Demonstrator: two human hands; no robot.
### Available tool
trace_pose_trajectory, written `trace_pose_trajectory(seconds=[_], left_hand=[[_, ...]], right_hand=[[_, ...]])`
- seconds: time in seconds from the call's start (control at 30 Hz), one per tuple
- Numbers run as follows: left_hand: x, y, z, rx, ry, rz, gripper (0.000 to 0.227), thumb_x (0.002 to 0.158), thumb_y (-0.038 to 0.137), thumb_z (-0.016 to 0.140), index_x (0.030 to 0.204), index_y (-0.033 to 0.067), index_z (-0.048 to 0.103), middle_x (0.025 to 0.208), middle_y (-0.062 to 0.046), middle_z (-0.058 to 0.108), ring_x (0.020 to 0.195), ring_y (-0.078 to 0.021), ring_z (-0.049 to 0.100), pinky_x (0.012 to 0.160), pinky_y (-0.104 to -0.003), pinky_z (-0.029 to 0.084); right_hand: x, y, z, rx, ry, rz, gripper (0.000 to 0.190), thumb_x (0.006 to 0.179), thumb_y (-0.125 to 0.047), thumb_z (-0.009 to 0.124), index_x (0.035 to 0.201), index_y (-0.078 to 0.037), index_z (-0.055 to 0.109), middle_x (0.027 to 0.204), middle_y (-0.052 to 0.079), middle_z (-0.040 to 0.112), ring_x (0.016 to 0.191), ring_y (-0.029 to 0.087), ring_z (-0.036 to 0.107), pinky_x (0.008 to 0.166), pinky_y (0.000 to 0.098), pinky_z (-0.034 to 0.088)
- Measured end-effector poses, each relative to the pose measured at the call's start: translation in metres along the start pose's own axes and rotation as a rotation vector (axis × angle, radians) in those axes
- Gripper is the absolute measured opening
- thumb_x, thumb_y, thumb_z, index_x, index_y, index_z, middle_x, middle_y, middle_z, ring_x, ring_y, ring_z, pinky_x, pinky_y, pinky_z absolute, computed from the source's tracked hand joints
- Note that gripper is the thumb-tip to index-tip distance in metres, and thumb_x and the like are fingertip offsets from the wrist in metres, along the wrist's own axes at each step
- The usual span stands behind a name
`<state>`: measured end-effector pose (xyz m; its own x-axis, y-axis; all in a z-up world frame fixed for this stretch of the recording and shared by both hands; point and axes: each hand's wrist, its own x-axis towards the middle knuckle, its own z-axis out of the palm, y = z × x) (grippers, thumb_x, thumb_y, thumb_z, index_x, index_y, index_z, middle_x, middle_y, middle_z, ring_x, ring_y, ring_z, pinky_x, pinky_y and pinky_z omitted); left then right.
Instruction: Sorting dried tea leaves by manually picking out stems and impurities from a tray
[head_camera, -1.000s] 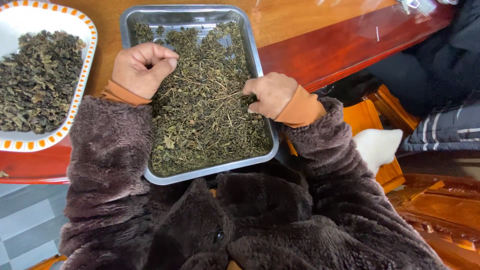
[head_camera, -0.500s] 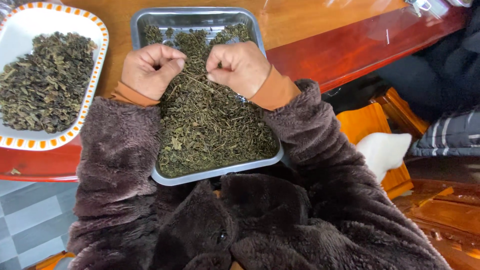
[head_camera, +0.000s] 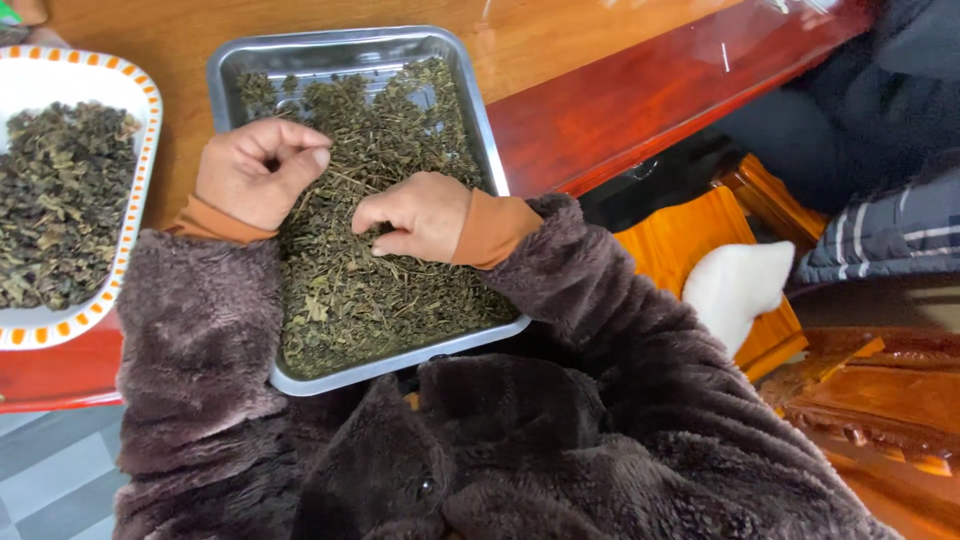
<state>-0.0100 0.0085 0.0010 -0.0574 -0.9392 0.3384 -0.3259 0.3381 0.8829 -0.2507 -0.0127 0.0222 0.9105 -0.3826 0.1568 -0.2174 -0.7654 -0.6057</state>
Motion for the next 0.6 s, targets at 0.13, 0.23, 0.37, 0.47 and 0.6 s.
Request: trace_pose_trajectory(seconds=[0.13,0.23,0.37,0.47,0.6], left_hand=[[-0.007,0.015,0.005,-0.020,-0.050,-0.013,0.015,0.097,-0.001,0.076,0.111,0.0039,0.077,0.065,-0.003,0.057,0.062,-0.0082,0.047,0.057,-0.024,0.038],[-0.011,0.014,0.008,0.039,-0.049,-0.009,0.015,0.096,-0.002,0.076,0.110,0.0023,0.078,0.064,-0.007,0.057,0.059,-0.0110,0.047,0.054,-0.027,0.037],[-0.011,0.002,0.010,0.120,-0.008,0.033,0.015,0.094,-0.002,0.079,0.108,0.0035,0.079,0.061,-0.005,0.055,0.055,-0.0109,0.046,0.052,-0.026,0.036],[-0.013,0.001,-0.002,0.330,0.049,0.095,0.011,0.100,0.007,0.083,0.111,0.0076,0.081,0.062,0.000,0.056,0.054,-0.0106,0.046,0.054,-0.027,0.040],[-0.015,0.001,-0.011,0.602,0.059,0.199,0.014,0.103,0.017,0.082,0.113,0.0083,0.083,0.086,-0.006,0.073,0.072,-0.0200,0.065,0.068,-0.034,0.050]], right_hand=[[0.001,0.001,0.003,-0.021,0.057,0.016,0.011,0.093,-0.015,0.073,0.102,-0.011,0.069,0.077,0.008,0.073,0.070,0.033,0.072,0.065,0.0441,0.056],[0.001,0.006,0.004,0.002,0.089,0.007,0.006,0.095,-0.021,0.070,0.099,-0.017,0.068,0.072,0.002,0.070,0.065,0.027,0.071,0.063,0.0383,0.056],[0.001,0.006,-0.002,0.072,0.151,0.004,0.004,0.099,-0.014,0.061,0.101,-0.015,0.064,0.068,0.000,0.067,0.058,0.019,0.067,0.061,0.0339,0.057],[0.000,-0.006,-0.012,0.115,0.190,0.026,0.003,0.102,-0.013,0.054,0.100,-0.014,0.054,0.071,0.000,0.062,0.057,0.016,0.061,0.058,0.0332,0.053],[-0.001,-0.002,-0.013,0.113,0.324,0.131,0.016,0.104,-0.027,0.049,0.094,-0.016,0.046,0.071,-0.003,0.051,0.061,0.015,0.049,0.059,0.0346,0.043]])
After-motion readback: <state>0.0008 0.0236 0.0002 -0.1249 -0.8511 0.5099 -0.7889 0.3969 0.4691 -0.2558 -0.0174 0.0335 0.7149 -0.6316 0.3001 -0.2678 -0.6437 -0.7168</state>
